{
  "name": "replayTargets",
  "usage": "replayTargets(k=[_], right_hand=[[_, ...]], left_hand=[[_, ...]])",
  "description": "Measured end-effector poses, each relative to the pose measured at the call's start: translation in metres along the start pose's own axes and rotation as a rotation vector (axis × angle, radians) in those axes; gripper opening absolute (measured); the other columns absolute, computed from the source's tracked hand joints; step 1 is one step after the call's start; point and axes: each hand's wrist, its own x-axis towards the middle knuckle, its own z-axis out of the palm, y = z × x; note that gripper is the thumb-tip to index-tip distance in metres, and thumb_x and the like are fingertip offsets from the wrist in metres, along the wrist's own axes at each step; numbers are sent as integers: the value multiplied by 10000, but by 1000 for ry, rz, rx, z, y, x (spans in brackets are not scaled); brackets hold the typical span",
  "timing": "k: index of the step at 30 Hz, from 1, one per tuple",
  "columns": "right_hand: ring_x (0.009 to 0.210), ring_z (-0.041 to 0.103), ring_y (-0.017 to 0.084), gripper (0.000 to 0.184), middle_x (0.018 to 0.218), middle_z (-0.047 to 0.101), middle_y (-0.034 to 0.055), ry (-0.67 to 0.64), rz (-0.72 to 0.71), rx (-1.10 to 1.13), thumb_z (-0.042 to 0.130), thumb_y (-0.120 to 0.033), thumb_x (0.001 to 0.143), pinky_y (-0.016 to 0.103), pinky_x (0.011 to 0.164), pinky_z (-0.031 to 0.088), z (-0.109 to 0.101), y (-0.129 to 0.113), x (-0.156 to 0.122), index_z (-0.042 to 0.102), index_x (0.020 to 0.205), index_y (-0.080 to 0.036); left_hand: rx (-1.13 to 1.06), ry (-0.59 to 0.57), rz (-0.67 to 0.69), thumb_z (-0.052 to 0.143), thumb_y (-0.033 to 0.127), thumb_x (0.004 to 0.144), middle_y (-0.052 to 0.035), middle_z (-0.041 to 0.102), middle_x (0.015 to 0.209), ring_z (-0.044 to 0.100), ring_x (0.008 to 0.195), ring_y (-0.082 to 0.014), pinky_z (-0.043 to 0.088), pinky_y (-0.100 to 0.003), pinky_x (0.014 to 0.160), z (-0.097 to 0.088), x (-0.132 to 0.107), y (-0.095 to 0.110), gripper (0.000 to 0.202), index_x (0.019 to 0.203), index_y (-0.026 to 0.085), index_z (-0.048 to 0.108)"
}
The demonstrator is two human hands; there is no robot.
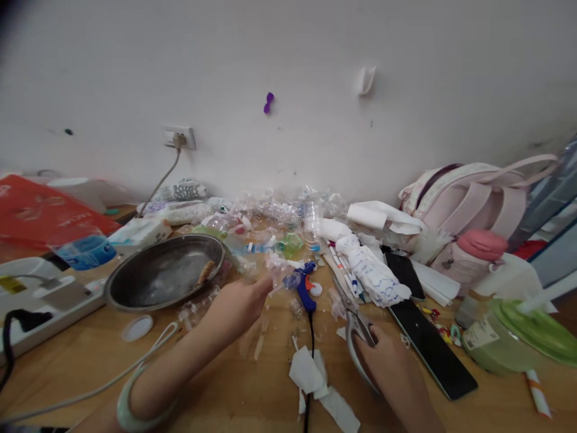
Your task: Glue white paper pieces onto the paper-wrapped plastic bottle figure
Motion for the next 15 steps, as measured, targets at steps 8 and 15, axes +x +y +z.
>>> replayTargets(k=[8, 15], right_hand=[[788, 633, 269, 349, 850, 683, 96, 14, 94, -95, 410, -515, 800, 310, 592, 398, 2, -17, -6, 603, 798, -224], [788, 622, 250, 282, 830, 675, 80, 94, 16, -132, 428, -457, 816, 297, 589, 358, 12, -15, -12, 562, 801, -209]], left_hand=[[21, -268, -102, 368, 173, 861, -157, 671, 832, 646, 815, -270, 488, -354, 673, 20, -43, 18, 269, 990, 135, 601], [118, -166, -62, 407, 151, 856, -185, 613, 1063, 550, 1023, -299, 452, -420, 853, 54, -55, 31, 263, 1005, 100, 617]])
